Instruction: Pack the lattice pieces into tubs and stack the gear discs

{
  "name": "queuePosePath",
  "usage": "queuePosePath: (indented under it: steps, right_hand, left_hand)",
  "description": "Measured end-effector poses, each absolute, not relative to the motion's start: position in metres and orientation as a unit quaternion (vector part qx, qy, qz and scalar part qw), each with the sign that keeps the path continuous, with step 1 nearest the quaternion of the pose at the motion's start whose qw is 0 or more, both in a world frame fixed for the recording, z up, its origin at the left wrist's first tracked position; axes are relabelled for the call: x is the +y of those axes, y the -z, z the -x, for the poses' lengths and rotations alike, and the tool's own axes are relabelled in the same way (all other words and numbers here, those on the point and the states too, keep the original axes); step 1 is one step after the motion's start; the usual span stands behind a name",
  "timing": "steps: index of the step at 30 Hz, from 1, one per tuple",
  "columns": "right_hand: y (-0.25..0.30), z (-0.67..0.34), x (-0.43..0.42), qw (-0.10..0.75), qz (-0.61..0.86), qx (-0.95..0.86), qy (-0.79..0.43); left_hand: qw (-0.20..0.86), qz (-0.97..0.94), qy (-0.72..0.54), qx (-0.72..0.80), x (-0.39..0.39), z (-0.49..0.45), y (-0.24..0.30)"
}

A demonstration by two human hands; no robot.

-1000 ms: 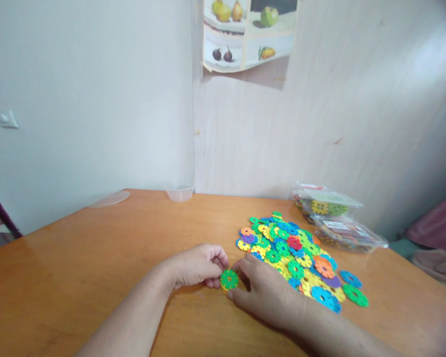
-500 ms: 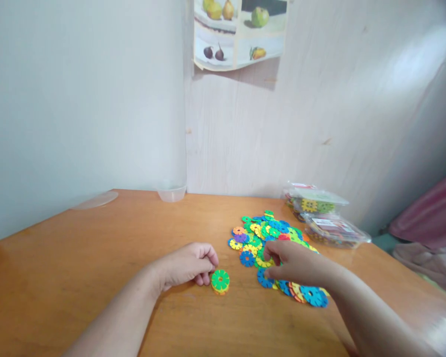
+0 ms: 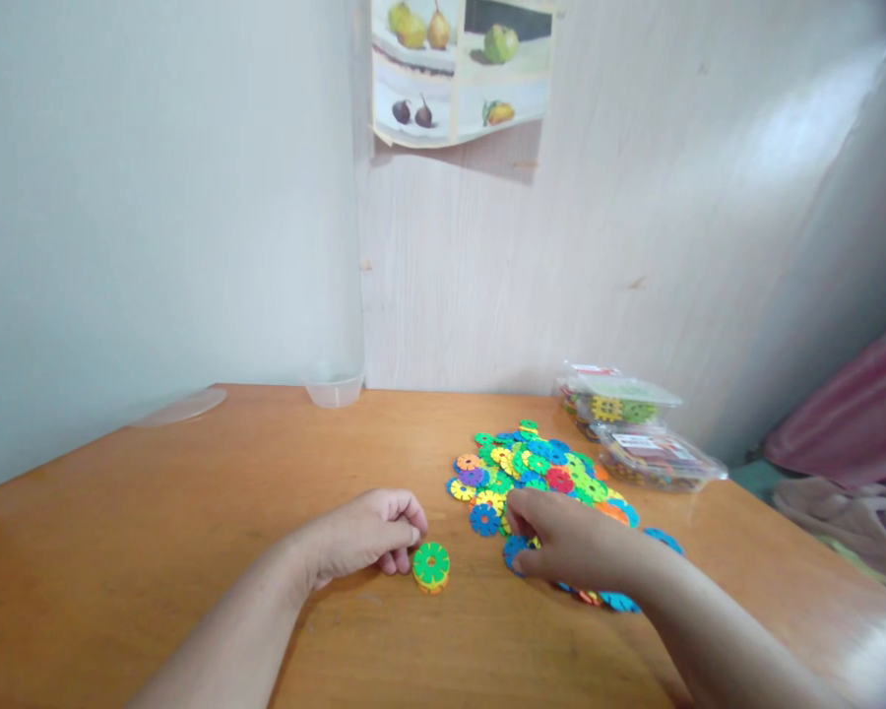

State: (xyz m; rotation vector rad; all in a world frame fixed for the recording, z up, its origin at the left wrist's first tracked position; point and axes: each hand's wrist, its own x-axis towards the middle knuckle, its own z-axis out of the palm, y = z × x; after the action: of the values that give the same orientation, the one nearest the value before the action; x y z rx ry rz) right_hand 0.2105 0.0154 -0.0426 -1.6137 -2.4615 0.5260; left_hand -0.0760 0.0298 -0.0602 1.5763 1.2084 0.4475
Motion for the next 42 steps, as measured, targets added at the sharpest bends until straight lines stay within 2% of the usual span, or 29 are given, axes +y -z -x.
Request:
queuePosePath:
  steps: [2,5,10,15,24,26,29,32,36,42]
  right_hand:
    - [0.044,-0.208,0.018,0.099,0.525,-0.814,-0.227]
    - [0.047,-0.195,0.018,0.177,0.500,-0.778,-0.337]
    - [0.058,-0.159,0.009,0.284,0.452,-0.635,-0.558]
    - [0.072,-0.135,0.008,0.318,0.443,-0.571,-0.614]
    - [0.073,-0.135,0.012,0.302,0.481,-0.600,-0.564]
    - [0.071,-0.144,0.018,0.316,0.499,-0.640,-0.491]
    - [0.068,-0.163,0.029,0.320,0.538,-0.727,-0.281]
    - [0.065,-0.178,0.034,0.244,0.558,-0.784,-0.123]
    - [0.063,-0.179,0.030,0.139,0.576,-0.804,-0.050]
    - [0.066,-0.174,0.031,0.121,0.589,-0.799,-0.026]
  left_hand:
    - [0.527,-0.660,-0.188,0.502,0.030,0.076,0.061]
    - [0.529,-0.658,-0.193,0.500,0.031,0.076,0.063]
    - [0.532,-0.660,-0.197,0.492,0.031,0.076,0.064]
    - [0.535,-0.661,-0.193,0.489,0.030,0.075,0.063]
    - [0.535,-0.668,-0.190,0.482,0.031,0.076,0.066]
    - [0.534,-0.667,-0.190,0.483,0.032,0.076,0.066]
    - [0.533,-0.663,-0.190,0.491,0.031,0.076,0.066]
    - [0.534,-0.663,-0.189,0.490,0.031,0.076,0.065]
    - [0.535,-0.665,-0.188,0.486,0.031,0.077,0.065]
    - [0.533,-0.667,-0.185,0.487,0.031,0.078,0.065]
